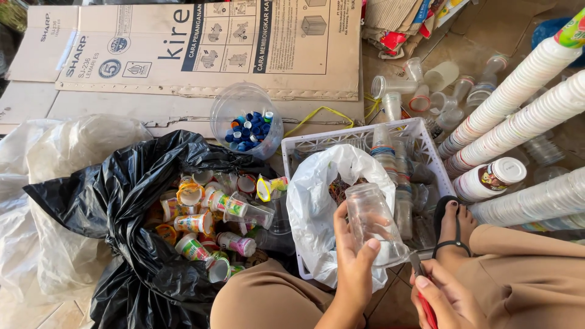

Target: Cutting the rims off plastic cups with scissors and sorting the materials.

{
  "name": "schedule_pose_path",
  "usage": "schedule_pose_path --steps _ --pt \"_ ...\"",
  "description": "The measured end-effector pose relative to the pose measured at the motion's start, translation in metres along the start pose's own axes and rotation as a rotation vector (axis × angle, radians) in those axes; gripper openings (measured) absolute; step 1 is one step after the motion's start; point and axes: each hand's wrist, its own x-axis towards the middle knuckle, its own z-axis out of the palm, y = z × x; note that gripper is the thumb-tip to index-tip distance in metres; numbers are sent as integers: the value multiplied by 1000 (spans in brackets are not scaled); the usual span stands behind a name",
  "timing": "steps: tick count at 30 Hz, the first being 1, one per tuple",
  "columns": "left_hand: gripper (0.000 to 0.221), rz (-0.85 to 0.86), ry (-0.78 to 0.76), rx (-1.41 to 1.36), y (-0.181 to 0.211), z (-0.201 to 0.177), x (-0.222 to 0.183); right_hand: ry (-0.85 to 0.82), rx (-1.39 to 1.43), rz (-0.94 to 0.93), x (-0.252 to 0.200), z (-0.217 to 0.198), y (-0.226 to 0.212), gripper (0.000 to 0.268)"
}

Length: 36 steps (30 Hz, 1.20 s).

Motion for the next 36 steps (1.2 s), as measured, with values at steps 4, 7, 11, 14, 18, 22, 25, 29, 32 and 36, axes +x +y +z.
schedule_pose_path --steps 4,7,11,14,18,22,25,29,32,36 --pt "76 -112 -21 -23 1 7 -3 17 17 -58 -2 7 -11 22" --pt "76 -106 -15 -69 -6 5 -4 36 46 -52 -2 5 -2 23" --pt "75 -92 70 -2 -5 7 -5 -15 32 -50 0 3 5 24" --pt "75 -121 43 36 -9 11 -10 15 57 -57 -3 6 -7 23" --pt "77 -105 55 75 -11 6 -8 7 29 -36 -6 2 3 25" --pt "78 -98 52 122 -12 9 -10 16 29 -69 -4 8 -11 24" --pt "76 -111 69 59 -17 7 -9 41 -32 -73 -7 9 -12 24" --pt "76 -74 90 113 -11 7 -9 31 -36 -55 -8 11 -15 23" --pt "77 -93 73 138 -12 8 -13 39 -66 -70 -7 12 -15 24" --pt "77 -42 142 238 -22 1 -9 64 -14 29 -9 11 16 25"
